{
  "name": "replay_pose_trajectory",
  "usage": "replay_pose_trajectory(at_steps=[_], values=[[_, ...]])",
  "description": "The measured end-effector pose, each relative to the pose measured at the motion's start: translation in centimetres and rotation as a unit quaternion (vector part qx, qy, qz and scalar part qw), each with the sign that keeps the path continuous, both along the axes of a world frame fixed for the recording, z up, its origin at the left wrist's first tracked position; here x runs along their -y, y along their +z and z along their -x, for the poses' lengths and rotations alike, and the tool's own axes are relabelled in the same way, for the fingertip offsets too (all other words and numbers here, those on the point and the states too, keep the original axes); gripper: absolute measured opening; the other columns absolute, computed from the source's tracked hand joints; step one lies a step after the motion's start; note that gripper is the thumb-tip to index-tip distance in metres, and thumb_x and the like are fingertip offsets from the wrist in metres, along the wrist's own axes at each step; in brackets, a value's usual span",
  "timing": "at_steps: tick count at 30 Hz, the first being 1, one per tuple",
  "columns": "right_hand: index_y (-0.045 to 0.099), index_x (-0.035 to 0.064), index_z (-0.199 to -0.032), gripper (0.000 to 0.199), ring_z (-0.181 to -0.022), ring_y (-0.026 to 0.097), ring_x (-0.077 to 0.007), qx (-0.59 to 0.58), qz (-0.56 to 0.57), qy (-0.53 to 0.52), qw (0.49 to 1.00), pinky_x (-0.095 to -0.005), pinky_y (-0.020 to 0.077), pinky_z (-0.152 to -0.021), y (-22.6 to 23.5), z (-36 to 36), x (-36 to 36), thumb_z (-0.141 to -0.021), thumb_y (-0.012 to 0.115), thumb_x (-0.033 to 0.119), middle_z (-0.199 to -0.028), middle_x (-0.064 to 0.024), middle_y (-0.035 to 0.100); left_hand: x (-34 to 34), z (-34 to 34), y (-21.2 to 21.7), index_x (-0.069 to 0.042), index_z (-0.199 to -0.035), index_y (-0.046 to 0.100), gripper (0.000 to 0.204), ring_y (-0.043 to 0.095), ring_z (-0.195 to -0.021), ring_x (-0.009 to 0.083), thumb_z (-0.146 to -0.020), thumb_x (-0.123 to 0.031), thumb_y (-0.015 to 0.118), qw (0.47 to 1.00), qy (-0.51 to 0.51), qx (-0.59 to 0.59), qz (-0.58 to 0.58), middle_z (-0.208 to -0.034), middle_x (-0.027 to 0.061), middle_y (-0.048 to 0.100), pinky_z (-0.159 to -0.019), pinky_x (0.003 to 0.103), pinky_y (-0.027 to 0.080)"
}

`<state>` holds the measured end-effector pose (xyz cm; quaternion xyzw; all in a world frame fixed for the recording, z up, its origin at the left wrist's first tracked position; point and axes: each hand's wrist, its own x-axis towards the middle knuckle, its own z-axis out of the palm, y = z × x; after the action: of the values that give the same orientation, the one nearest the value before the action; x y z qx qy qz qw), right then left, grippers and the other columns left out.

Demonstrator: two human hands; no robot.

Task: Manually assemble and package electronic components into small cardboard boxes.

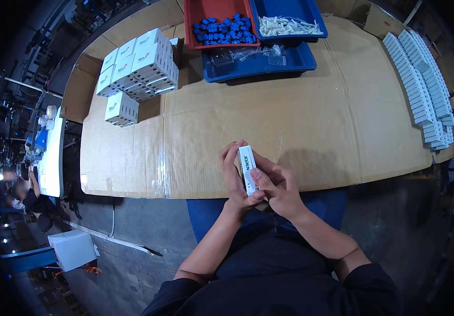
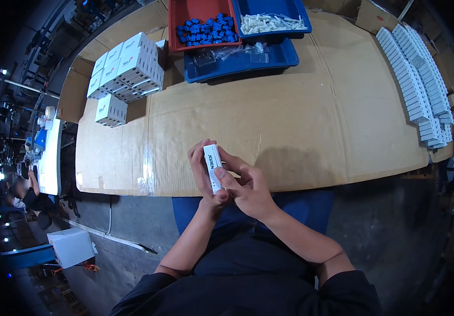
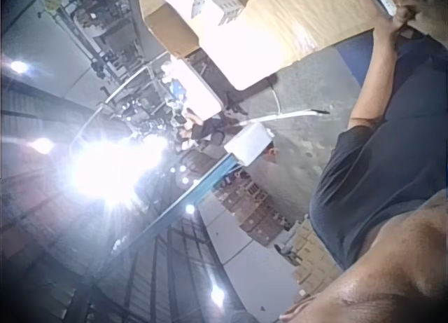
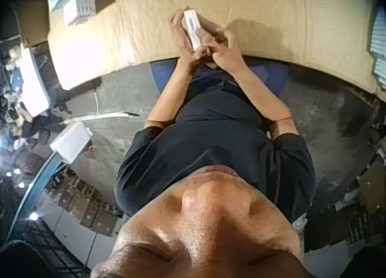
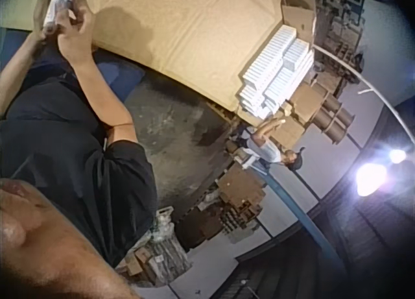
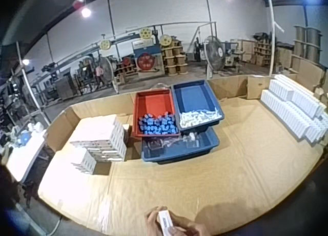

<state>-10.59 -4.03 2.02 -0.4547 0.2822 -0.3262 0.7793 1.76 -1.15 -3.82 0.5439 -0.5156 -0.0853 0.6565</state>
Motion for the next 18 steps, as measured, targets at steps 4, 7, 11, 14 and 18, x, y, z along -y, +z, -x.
replay_pose_trajectory(at_steps=[4, 7, 11, 14, 18], values=[[0.052, -0.0009, -0.150, 0.049, -0.112, 0.062, -0.0125, -0.055, 0.043, 0.015, 0.997, -0.0273, 0.0536, -0.091, 0.5, 0.4, -0.1, -0.109, 0.060, 0.024, -0.126, -0.0087, 0.064, -0.2, 0.1, -0.2, 0.011, -0.138, 0.049, 0.104, 0.055, -0.120, 0.0402, -0.089, -0.081, 0.049, 1.000, 0.018, -0.013, 0.009, -0.128, 0.0277, 0.057, -0.102, 0.051, 0.046], [0.059, -0.0024, -0.143, 0.043, -0.099, 0.061, -0.0084, -0.075, 0.049, 0.010, 0.996, -0.0253, 0.0516, -0.083, 0.1, 0.4, -0.1, -0.110, 0.056, 0.026, -0.113, -0.0046, 0.067, -0.4, 0.4, -0.1, 0.012, -0.136, 0.050, 0.102, 0.057, -0.118, 0.0394, -0.092, -0.080, 0.044, 0.999, 0.022, -0.037, 0.000, -0.127, 0.0277, 0.058, -0.101, 0.050, 0.046], [0.062, -0.0044, -0.140, 0.048, -0.100, 0.061, -0.0100, -0.106, 0.042, 0.032, 0.993, -0.0273, 0.0518, -0.080, 0.5, 0.6, 0.7, -0.110, 0.058, 0.032, -0.113, -0.0073, 0.065, -0.7, 0.6, 0.3, 0.011, -0.139, 0.048, 0.104, 0.055, -0.122, 0.0357, -0.093, -0.082, 0.039, 0.994, 0.008, -0.096, -0.046, -0.136, 0.0264, 0.054, -0.103, 0.048, 0.046], [0.054, -0.0048, -0.148, 0.063, -0.098, 0.062, -0.0126, -0.190, -0.048, 0.122, 0.973, -0.0282, 0.0521, -0.082, 0.3, 0.5, 2.2, -0.106, 0.064, 0.042, -0.116, -0.0117, 0.063, -0.7, 0.7, -1.1, 0.007, -0.149, 0.040, 0.103, 0.052, -0.127, 0.0313, -0.095, -0.081, 0.039, 0.981, -0.020, -0.173, -0.084, -0.143, 0.0228, 0.049, -0.105, 0.046, 0.045], [0.042, 0.0063, -0.160, 0.080, -0.112, 0.059, -0.0190, -0.215, 0.146, 0.137, 0.956, -0.0320, 0.0506, -0.092, 0.7, 1.8, 2.9, -0.097, 0.075, 0.042, -0.128, -0.0103, 0.057, -0.5, 0.7, -0.1, -0.003, -0.162, 0.026, 0.097, 0.050, -0.131, 0.0259, -0.101, -0.077, 0.037, 0.937, -0.096, -0.294, -0.161, -0.143, 0.0168, 0.048, -0.107, 0.041, 0.045]])
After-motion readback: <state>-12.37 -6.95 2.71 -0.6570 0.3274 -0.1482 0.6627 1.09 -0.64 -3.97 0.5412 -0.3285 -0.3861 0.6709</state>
